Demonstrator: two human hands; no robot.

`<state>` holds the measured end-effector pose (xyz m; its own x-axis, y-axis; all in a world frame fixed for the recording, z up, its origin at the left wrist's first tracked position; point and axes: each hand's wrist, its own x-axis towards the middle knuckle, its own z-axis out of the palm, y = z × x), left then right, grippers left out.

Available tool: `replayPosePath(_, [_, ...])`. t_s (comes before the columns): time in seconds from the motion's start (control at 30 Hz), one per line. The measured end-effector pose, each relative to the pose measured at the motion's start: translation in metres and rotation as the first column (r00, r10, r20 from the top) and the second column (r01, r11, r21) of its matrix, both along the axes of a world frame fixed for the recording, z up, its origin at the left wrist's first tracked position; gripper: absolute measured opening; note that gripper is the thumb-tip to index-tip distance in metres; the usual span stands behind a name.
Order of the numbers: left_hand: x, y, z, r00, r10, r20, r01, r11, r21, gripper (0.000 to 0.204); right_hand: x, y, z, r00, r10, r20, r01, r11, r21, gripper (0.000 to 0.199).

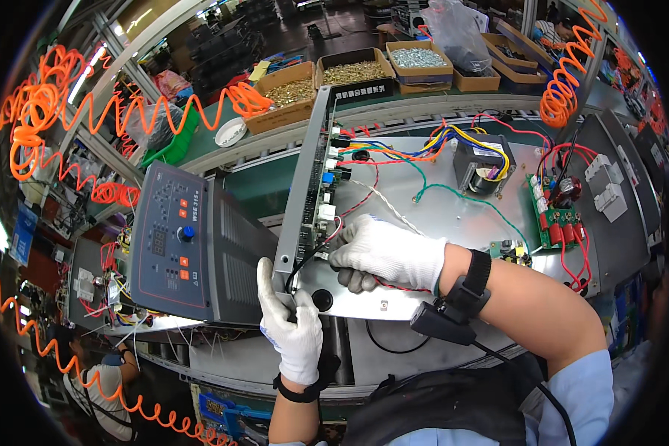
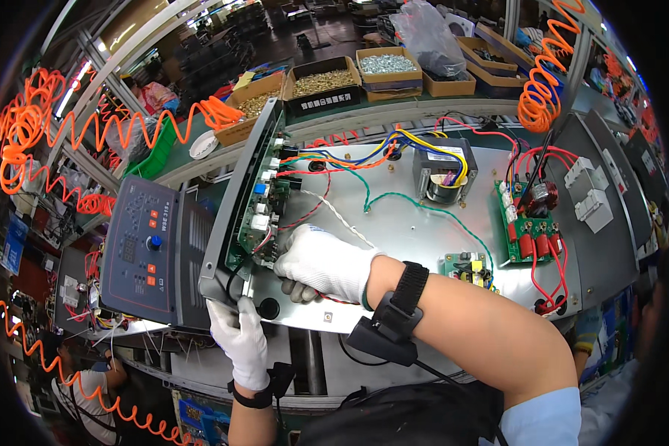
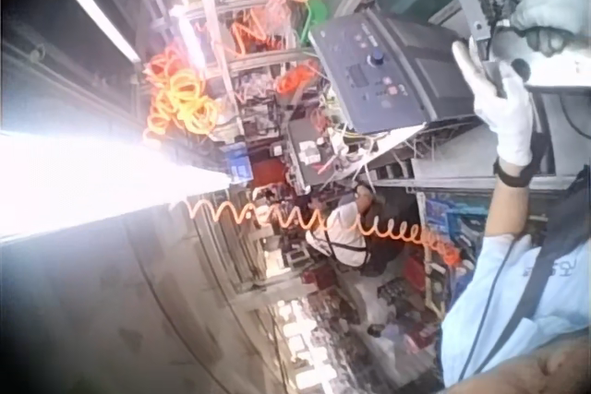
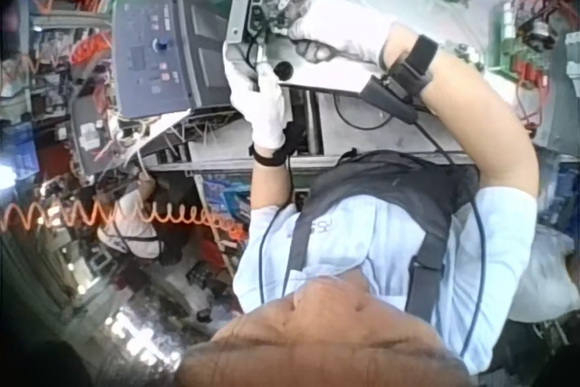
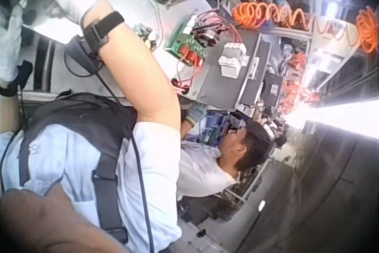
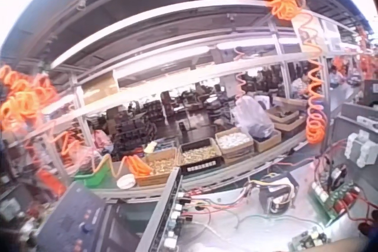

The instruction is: Assembling and wiring industrial electrical control cabinets on a production line.

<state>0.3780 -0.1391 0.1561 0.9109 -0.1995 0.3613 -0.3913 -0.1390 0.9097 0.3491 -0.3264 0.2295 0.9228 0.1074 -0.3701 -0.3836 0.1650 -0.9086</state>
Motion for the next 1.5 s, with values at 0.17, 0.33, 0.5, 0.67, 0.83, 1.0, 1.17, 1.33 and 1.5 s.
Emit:
replayPosePath(0.17, [-0.002, -0.001, -0.001, 0.997, 0.034, 0.065, -0.038, 0.997, 0.066, 0.066, 0.007, -0.005, -0.017, 0.999, 0.015, -0.04, -0.012, 0.998, 0.06, 0.014])
replayPosePath(0.33, [-0.004, 0.0, -0.002, 0.993, 0.04, 0.107, -0.051, 0.993, 0.105, 0.06, 0.008, -0.003, -0.019, 0.999, 0.007, 0.053, -0.009, 0.999, 0.044, 0.018])
replayPosePath(0.5, [-0.003, 0.0, -0.003, 0.995, 0.029, 0.097, -0.039, 0.994, 0.104, 0.053, 0.017, -0.007, -0.03, 0.997, 0.033, 0.07, -0.036, 0.998, 0.043, 0.019])
replayPosePath(0.67, [-0.005, -0.011, 0.005, 0.968, 0.045, 0.246, -0.065, 0.995, 0.076, 0.006, 0.009, 0.003, -0.023, 0.994, -0.082, 0.069, 0.075, 0.993, 0.091, 0.018])
replayPosePath(0.83, [-0.002, -0.008, -0.001, 0.973, 0.022, 0.229, -0.041, 0.996, 0.079, 0.017, 0.005, 0.018, -0.015, 0.969, -0.238, 0.067, 0.242, 0.969, -0.056, 0.016])
replayPosePath(1.0, [-0.007, -0.006, -0.011, 1.0, -0.007, 0.029, 0.005, 0.998, 0.07, 0.065, 0.003, 0.004, -0.041, 0.795, 0.088, 0.601, 0.226, 0.876, -0.427, 0.018])
replayPosePath(1.17, [-0.009, -0.008, -0.009, 0.991, -0.04, 0.126, 0.031, 0.997, 0.068, 0.066, 0.002, 0.023, -0.028, 0.937, -0.31, 0.16, 0.319, 0.947, -0.036, 0.017])
replayPosePath(1.33, [-0.011, -0.004, -0.005, 0.986, -0.074, 0.151, 0.073, 0.997, 0.013, 0.065, -0.008, 0.013, -0.024, 0.958, -0.239, 0.157, 0.245, 0.969, -0.017, 0.019])
replayPosePath(1.5, [-0.008, 0.007, -0.011, 0.982, -0.108, 0.158, 0.09, 0.989, 0.116, 0.081, -0.023, 0.005, 0.018, 0.858, -0.457, 0.236, 0.489, 0.867, -0.096, 0.036])
